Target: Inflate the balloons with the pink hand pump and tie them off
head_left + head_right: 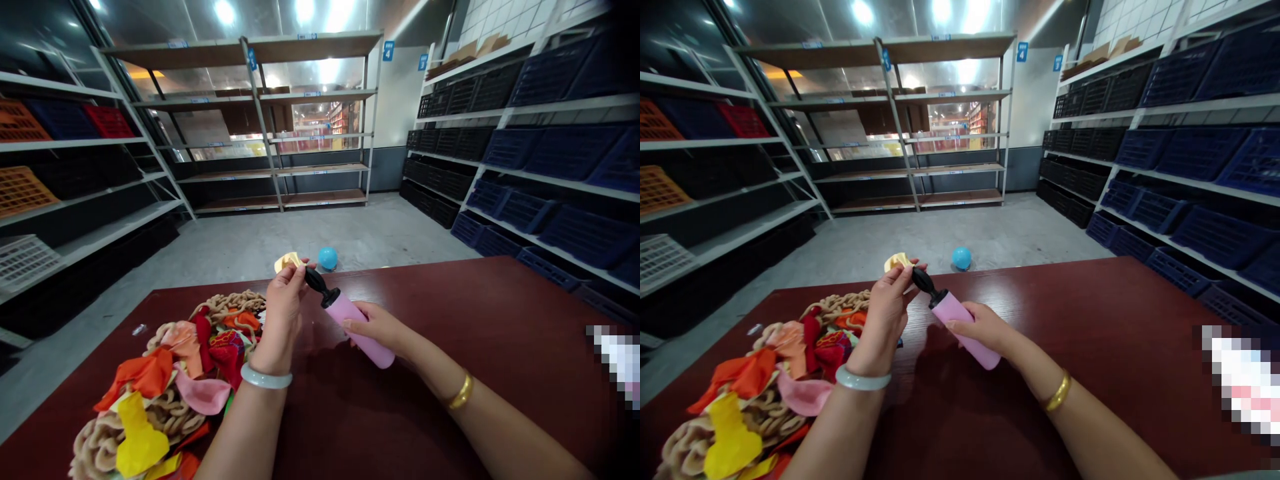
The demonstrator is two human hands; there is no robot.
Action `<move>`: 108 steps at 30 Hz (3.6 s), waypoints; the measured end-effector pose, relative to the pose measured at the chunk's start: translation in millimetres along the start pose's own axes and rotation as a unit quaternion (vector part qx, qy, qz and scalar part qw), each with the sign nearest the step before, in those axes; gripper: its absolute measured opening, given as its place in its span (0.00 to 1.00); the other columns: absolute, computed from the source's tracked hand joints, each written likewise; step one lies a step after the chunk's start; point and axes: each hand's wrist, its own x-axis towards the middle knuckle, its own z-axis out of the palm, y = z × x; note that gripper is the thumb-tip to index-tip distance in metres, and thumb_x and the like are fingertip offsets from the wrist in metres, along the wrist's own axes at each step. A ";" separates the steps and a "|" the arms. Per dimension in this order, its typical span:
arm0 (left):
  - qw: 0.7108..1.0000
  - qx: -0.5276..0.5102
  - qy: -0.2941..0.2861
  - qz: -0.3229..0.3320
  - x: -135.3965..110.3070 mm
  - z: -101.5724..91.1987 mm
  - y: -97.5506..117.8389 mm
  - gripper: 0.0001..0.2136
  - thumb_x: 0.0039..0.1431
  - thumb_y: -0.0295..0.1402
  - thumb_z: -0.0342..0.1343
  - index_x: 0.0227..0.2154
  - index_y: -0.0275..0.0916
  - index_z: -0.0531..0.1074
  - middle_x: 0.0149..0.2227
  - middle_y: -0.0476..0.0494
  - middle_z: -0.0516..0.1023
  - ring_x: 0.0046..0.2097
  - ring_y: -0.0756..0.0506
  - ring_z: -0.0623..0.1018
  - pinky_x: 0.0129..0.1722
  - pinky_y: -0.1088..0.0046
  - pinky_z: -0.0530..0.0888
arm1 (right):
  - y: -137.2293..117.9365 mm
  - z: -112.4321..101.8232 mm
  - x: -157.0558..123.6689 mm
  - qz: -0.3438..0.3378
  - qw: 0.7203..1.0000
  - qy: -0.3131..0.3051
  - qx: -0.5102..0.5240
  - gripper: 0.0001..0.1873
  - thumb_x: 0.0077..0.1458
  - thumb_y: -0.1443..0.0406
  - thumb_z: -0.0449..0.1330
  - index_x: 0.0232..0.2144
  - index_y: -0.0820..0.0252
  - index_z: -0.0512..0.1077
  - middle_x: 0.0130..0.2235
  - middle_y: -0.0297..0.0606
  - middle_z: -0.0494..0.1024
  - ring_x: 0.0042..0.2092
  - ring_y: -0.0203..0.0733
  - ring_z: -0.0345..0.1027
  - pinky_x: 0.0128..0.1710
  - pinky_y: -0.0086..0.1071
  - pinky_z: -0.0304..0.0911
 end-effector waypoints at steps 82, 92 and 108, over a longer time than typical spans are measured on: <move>0.967 -0.191 0.102 0.133 21.2 -32.6 19.9 0.03 0.60 0.30 0.56 0.36 0.37 0.71 0.40 0.40 0.81 0.43 0.44 0.81 0.48 0.58 0.77 | -12.6 -74.8 -16.8 -0.054 0.994 0.096 0.024 0.33 0.45 0.59 0.67 0.55 0.57 0.72 0.34 0.37 0.76 0.24 0.32 0.64 0.20 0.25 0.54; 0.974 -0.214 0.054 0.059 3.9 3.6 -10.8 0.05 0.59 0.31 0.57 0.36 0.36 0.71 0.42 0.36 0.81 0.43 0.42 0.82 0.47 0.59 0.77 | -13.6 -37.1 -9.4 -0.115 0.985 0.116 0.046 0.29 0.47 0.57 0.68 0.52 0.54 0.73 0.38 0.39 0.77 0.21 0.30 0.63 0.16 0.23 0.50; 0.951 -0.255 0.117 0.129 20.4 -29.0 10.9 0.03 0.61 0.29 0.56 0.36 0.34 0.71 0.39 0.39 0.81 0.42 0.44 0.81 0.47 0.61 0.77 | -9.9 -75.0 -11.4 -0.129 0.955 0.258 0.073 0.21 0.48 0.54 0.66 0.40 0.59 0.69 0.19 0.29 0.66 0.17 0.31 0.56 0.13 0.21 0.41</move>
